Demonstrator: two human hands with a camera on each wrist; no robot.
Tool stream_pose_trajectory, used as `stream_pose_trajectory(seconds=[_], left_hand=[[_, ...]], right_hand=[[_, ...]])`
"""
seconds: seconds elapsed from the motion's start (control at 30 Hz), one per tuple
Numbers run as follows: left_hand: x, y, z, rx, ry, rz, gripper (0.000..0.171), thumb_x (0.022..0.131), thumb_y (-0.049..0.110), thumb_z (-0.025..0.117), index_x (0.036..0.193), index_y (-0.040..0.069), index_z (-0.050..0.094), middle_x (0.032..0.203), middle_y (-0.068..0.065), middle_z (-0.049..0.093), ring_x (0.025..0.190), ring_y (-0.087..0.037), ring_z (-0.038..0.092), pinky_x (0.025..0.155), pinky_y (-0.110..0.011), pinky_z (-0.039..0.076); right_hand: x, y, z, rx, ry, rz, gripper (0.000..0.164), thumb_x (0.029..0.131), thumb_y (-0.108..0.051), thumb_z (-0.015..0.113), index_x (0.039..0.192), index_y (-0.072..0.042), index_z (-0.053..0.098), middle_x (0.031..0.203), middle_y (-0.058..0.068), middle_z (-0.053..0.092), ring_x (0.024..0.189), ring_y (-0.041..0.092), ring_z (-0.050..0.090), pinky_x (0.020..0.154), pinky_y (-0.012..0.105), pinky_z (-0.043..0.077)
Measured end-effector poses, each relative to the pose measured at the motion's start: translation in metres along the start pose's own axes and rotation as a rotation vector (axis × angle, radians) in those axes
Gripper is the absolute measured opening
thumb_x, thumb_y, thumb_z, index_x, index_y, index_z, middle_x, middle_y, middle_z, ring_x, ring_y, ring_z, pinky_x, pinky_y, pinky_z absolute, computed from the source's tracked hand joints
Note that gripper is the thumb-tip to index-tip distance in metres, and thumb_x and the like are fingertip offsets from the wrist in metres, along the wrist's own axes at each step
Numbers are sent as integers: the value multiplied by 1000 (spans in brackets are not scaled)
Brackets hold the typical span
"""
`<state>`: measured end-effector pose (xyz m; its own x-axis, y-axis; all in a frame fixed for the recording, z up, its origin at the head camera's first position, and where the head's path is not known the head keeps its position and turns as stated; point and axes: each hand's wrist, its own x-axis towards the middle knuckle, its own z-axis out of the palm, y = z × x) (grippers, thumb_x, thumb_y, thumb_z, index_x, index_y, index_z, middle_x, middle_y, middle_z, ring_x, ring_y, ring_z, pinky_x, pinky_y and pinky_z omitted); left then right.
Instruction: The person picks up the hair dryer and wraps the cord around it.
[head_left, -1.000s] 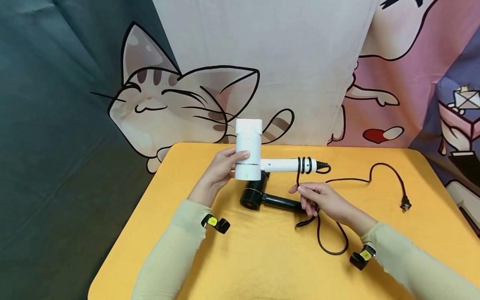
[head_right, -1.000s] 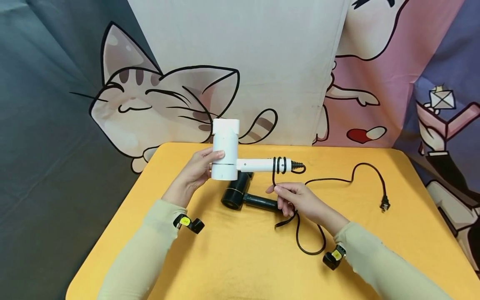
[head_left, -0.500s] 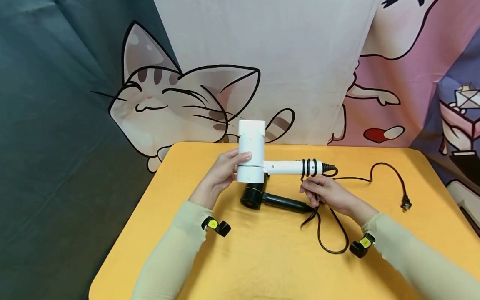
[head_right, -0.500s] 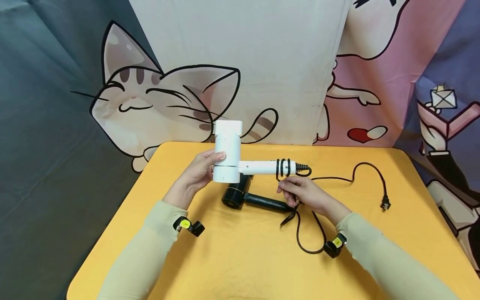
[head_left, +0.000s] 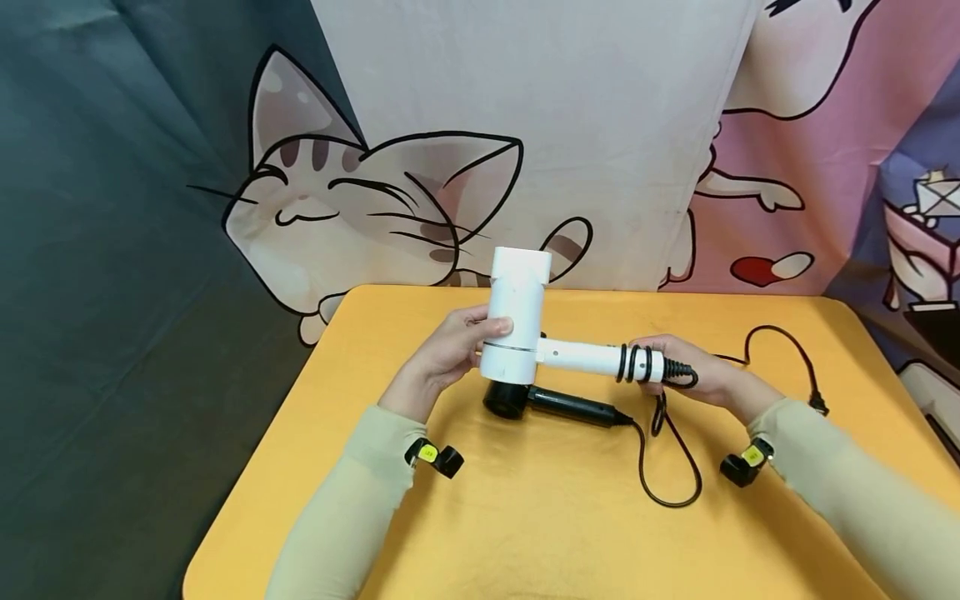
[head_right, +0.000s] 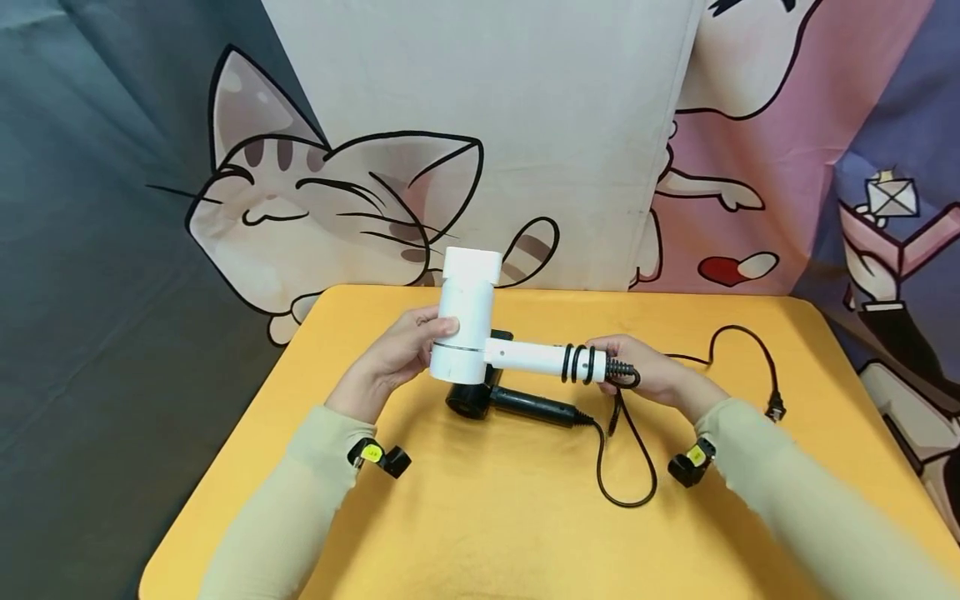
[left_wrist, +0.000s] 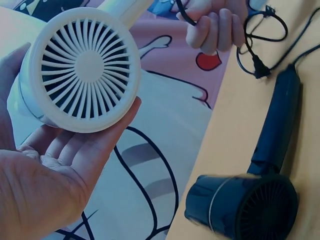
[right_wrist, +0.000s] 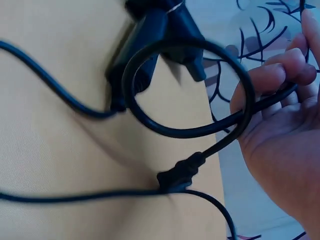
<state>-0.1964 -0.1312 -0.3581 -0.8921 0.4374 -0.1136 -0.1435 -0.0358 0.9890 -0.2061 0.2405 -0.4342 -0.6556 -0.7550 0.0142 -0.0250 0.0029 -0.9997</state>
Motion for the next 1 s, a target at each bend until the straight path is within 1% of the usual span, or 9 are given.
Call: stream_pose_trajectory(seconds=[0.1,0.13,0.2,0.3,0.37,0.43,0.57,0.77,1.0], left_hand=[[1,-2,1,31,-20,-13,52,99,15,64,145,-9,58,112,-13,75,91,-21,74,72,-35,66],[2,-3,1,42,-26,-18,51,100,15,65,145,-9,58,113,-15,75,91,-21,74,72,-35,66],[3,-4,1,61,-40,-28,52,99,15,65,145,-8,59,115,-16,74,92,-21,74,74,-36,66],[5,-5,0,88,-52,-44,53,99,17,64,146,-7,59,116,-18,74,93,-22,74,75,-37,66],[5,-6,-1,98,-57,-52,54,98,18,65,146,-6,59,117,-18,74,93,-22,74,76,-38,66],[6,-8,-1,107,-60,-65,54,98,18,66,146,-5,59,117,-18,74,94,-23,75,77,-39,66],[6,-12,-3,131,-54,-82,50,100,16,67,146,-4,61,120,-20,74,97,-24,75,80,-42,66],[10,-16,-4,163,-19,-96,49,101,15,70,147,0,62,124,-21,73,101,-26,75,81,-43,66],[12,-17,-1,193,24,-103,51,99,16,75,146,2,64,126,-21,74,104,-28,75,81,-43,66]], right_hand=[[3,-10,-2,-122,56,125,15,107,-8,61,100,-12,73,86,-4,67,75,9,57,67,25,50],[5,-15,-1,-172,76,164,14,107,-12,63,95,-10,71,84,-3,66,76,9,57,68,24,49],[9,-24,-2,-272,89,197,24,108,-18,64,88,-5,63,78,-2,59,71,10,53,63,24,47],[15,-39,-4,-349,78,224,38,109,-24,64,83,0,53,68,-2,47,60,11,45,55,27,42],[19,-48,-4,-382,69,242,43,108,-27,67,81,2,50,63,-3,40,52,9,38,49,26,39],[23,-55,-4,-394,61,259,44,107,-28,69,80,1,49,61,-3,37,49,9,35,47,25,36],[29,-68,1,-459,51,264,42,106,-27,69,77,-4,52,58,-5,36,46,8,32,47,23,32],[37,-86,7,-556,7,272,34,110,-31,63,84,-9,64,54,-4,39,46,10,35,49,26,36],[42,-90,10,-619,5,299,32,111,-33,60,90,-10,66,54,-4,39,46,11,35,49,26,33]])
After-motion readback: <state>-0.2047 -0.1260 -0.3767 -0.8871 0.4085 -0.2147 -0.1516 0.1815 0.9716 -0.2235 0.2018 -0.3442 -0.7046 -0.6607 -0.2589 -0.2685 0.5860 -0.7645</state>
